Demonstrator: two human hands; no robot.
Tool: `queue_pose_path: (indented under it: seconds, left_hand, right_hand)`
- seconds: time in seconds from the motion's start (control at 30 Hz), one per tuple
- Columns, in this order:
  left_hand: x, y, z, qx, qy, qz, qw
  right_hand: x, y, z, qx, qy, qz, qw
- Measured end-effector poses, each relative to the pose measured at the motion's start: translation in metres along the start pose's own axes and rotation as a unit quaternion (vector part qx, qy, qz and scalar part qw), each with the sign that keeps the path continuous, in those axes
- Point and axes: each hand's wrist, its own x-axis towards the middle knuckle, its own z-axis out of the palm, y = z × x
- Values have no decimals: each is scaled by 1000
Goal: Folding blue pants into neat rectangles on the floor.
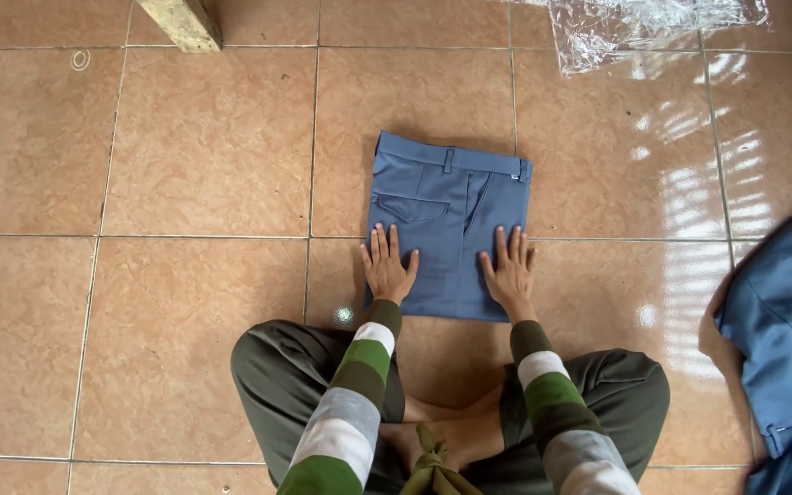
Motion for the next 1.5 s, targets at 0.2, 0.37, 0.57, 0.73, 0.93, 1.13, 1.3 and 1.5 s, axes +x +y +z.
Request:
queue_pose_path:
  seconds: [0.2, 0.37, 0.57, 0.73, 0.93, 1.13, 1.3, 1.5]
  left_hand:
    - [51, -3, -1, -44, 58, -55, 996]
    - [89, 38, -4, -93, -115, 28, 989]
    - [90, 20, 4, -61, -214, 40, 974]
    - [79, 6, 5, -25, -43, -12, 999]
    - [77, -43, -14, -36, -73, -13, 997]
    - [75, -48, -6, 13, 112, -160, 981]
    - [63, 6, 14, -134, -102, -206, 964]
    - [88, 9, -43, -562, -277, -316, 712]
  right_hand:
    - [40, 12, 9, 43, 109, 36, 993]
    - [70, -55, 18, 20, 45, -64, 997]
    - [75, -48, 21, -13, -7, -109, 994]
    - [69, -5, 7, 15, 22, -62, 998]
    - [60, 64, -6, 39, 24, 12, 999]
    - [53, 81, 8, 72, 37, 161, 984]
    - [81, 77, 82, 234, -23, 172, 957]
    - [57, -19, -45, 542, -141, 314, 767]
